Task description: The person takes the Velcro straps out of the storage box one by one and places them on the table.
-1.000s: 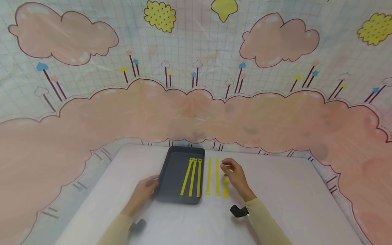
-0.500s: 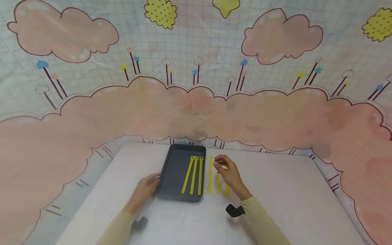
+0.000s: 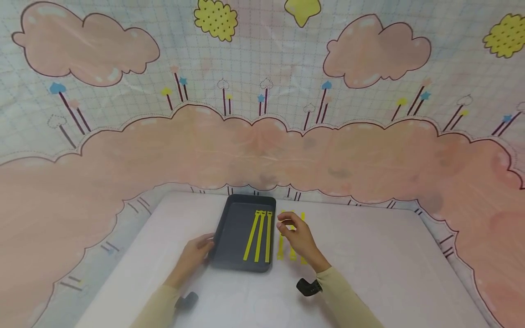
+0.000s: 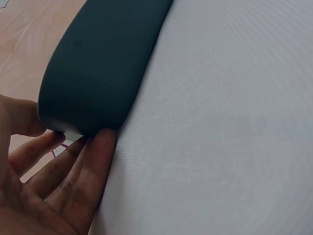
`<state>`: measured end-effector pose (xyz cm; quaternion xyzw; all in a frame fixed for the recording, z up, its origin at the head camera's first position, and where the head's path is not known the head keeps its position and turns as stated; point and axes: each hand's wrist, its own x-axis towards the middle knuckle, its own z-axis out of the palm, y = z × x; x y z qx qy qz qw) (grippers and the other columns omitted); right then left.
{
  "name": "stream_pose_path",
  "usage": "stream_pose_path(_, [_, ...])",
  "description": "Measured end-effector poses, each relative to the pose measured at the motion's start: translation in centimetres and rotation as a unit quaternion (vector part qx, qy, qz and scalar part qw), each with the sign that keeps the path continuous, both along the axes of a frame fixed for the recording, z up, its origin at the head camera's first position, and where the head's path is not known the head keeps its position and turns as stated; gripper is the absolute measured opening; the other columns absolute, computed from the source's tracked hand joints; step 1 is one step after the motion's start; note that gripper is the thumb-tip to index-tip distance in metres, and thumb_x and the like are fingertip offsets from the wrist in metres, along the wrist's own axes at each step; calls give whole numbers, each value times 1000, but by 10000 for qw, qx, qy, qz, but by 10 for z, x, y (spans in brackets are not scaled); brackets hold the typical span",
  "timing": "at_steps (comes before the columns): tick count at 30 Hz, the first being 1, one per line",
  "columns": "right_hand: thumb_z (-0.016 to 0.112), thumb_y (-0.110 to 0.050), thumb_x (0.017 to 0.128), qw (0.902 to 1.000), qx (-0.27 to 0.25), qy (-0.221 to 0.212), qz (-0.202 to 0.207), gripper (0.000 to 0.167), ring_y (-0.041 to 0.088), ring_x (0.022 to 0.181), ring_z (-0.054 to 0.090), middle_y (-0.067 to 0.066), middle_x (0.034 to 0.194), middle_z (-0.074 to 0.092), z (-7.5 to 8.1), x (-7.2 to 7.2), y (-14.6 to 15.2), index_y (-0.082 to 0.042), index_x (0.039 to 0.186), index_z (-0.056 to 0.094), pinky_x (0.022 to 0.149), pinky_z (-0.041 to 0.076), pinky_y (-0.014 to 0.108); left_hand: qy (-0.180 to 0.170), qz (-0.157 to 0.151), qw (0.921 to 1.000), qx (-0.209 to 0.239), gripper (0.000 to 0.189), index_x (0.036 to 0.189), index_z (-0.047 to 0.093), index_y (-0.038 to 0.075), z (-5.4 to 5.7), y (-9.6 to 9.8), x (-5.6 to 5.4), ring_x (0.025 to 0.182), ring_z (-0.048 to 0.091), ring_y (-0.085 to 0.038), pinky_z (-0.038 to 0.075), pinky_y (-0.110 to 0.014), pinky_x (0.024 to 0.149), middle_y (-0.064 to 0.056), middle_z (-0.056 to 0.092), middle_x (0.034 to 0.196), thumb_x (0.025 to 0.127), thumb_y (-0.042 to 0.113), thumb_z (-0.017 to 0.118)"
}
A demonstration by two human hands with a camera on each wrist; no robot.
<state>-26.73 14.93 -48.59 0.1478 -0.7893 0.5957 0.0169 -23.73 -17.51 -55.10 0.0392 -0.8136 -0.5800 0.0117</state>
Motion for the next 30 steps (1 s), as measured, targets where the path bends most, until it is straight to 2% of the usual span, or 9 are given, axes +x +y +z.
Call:
stream_pose_path(6, [63,-17,97,9997,102,210,53,25,11,102,60,20,123,60,-1,3,-10,-4,118,61,78,56,23,-6,-2,10000,56,37,131,62,6,0,-1,1,98,69,-24,56,-31,55,-21,69,118,95,9,61])
stream_pose_path(13, [65,-21,96,9995,240,150,171,26,23,110,59,17,122,62,0,4,-18,-9,118,61,80,53,23,-6,2,10000,35,37,131,62,5,2,1,3,97,69,-25,56,-30,55,-22,69,118,95,8,61])
stream_pose_path(14, [64,-19,96,9993,271,160,194,26,25,110,59,18,121,62,4,7,-20,-7,119,61,81,53,23,-11,-3,10000,56,37,132,61,4,3,2,3,98,68,-26,56,-31,55,-22,69,118,95,8,61])
stream_pose_path(20, [64,-15,95,9960,566,612,313,25,25,108,60,13,118,65,5,7,-29,-7,119,62,80,53,25,-54,6,9999,126,38,133,60,5,3,3,4,101,68,-27,56,-31,56,-21,68,119,95,10,61])
stream_pose_path(21, [65,-17,95,9949,621,718,330,25,24,107,61,13,117,65,1,4,-29,-8,119,62,80,54,25,-54,7,9999,129,38,133,60,5,3,3,4,101,67,-27,56,-31,56,-22,68,119,95,9,61])
stream_pose_path(24, [65,-20,95,9920,812,875,420,26,21,103,61,11,115,65,1,5,-32,-10,119,62,81,54,27,-39,-6,9999,141,38,133,60,4,4,4,4,100,67,-27,56,-31,56,-22,68,120,95,9,61])
stream_pose_path(30, [65,-14,95,9846,1126,1162,659,23,19,97,59,10,111,64,4,4,-40,-9,117,62,77,53,27,-12,1,10000,75,37,132,61,4,6,4,5,96,68,-23,56,-30,55,-22,69,118,95,10,62])
